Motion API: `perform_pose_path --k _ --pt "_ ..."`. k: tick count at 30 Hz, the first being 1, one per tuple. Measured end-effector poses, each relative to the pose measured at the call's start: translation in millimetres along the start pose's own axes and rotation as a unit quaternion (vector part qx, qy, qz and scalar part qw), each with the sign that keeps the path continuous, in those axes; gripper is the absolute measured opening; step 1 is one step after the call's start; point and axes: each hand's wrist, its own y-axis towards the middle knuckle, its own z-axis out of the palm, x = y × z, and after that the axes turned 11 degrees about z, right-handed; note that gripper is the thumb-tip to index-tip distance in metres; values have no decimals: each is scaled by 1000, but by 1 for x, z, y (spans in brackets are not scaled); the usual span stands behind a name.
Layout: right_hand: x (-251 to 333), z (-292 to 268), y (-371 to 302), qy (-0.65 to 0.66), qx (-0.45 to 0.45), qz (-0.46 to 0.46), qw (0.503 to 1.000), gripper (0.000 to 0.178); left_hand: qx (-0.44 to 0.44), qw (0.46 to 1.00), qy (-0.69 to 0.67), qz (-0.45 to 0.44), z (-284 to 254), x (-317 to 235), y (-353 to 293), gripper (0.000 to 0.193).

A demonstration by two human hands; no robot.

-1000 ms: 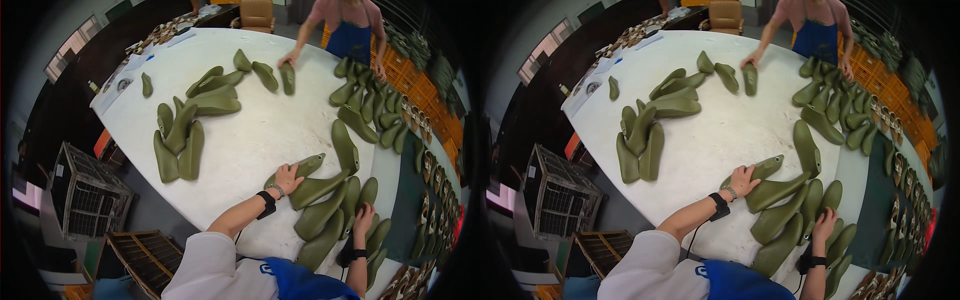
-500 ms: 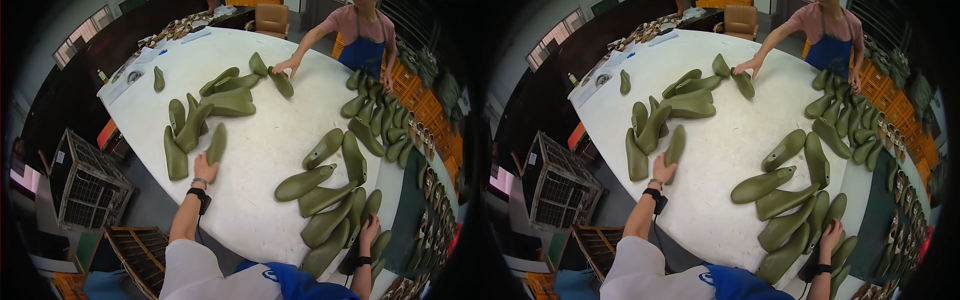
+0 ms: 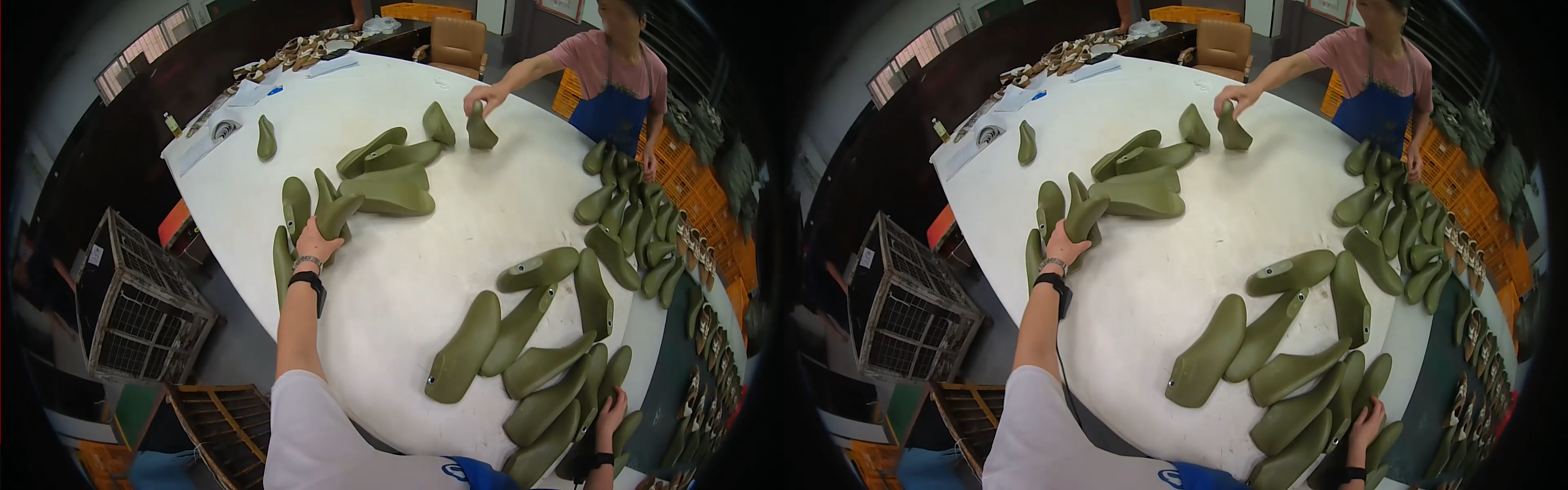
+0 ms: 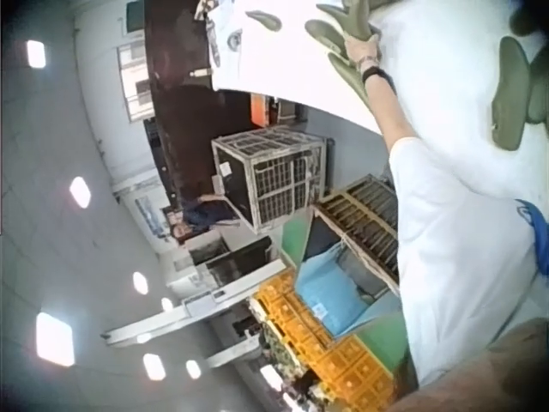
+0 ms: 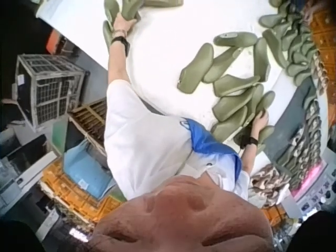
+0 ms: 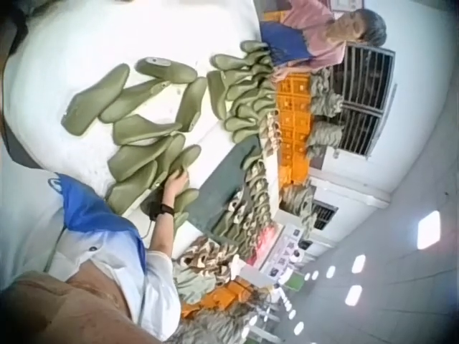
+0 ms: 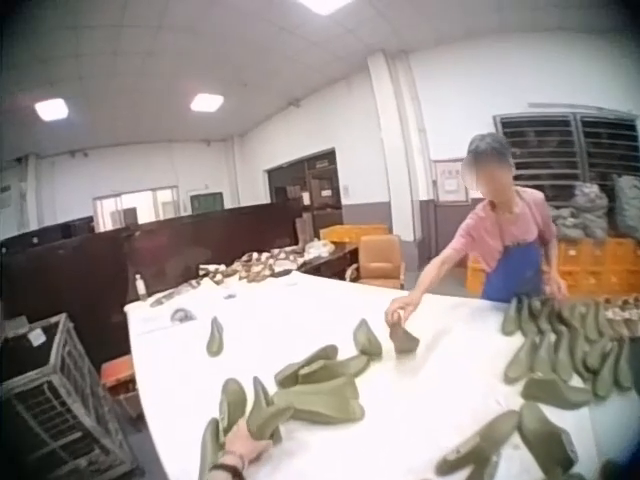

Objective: Sorting finished shoe uppers from a large bag and placing them onto a conveyor belt alongside shoe lasts.

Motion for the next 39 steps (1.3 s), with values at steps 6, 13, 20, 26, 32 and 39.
perform_pose_path --k 6,13,20,26,32,39 --pt "8 -7 1 -34 6 8 999 29 224 951 -212 -20 20 -88 -55 66" --pt "6 -9 5 -39 14 1 999 30 24 957 -275 83 22 -53 38 49" --pt "11 -7 0 -43 11 5 999 30 -12 977 -73 -202 14 102 118 85" --pt "16 -13 -4 -39 25 14 999 29 68 995 56 -48 27 86 145 67" --pt "34 -16 -5 -29 22 15 999 30 119 990 -39 70 52 37 128 66" --pt "20 -13 -2 -58 10 39 997 27 258 930 -143 219 73 -129 17 52"
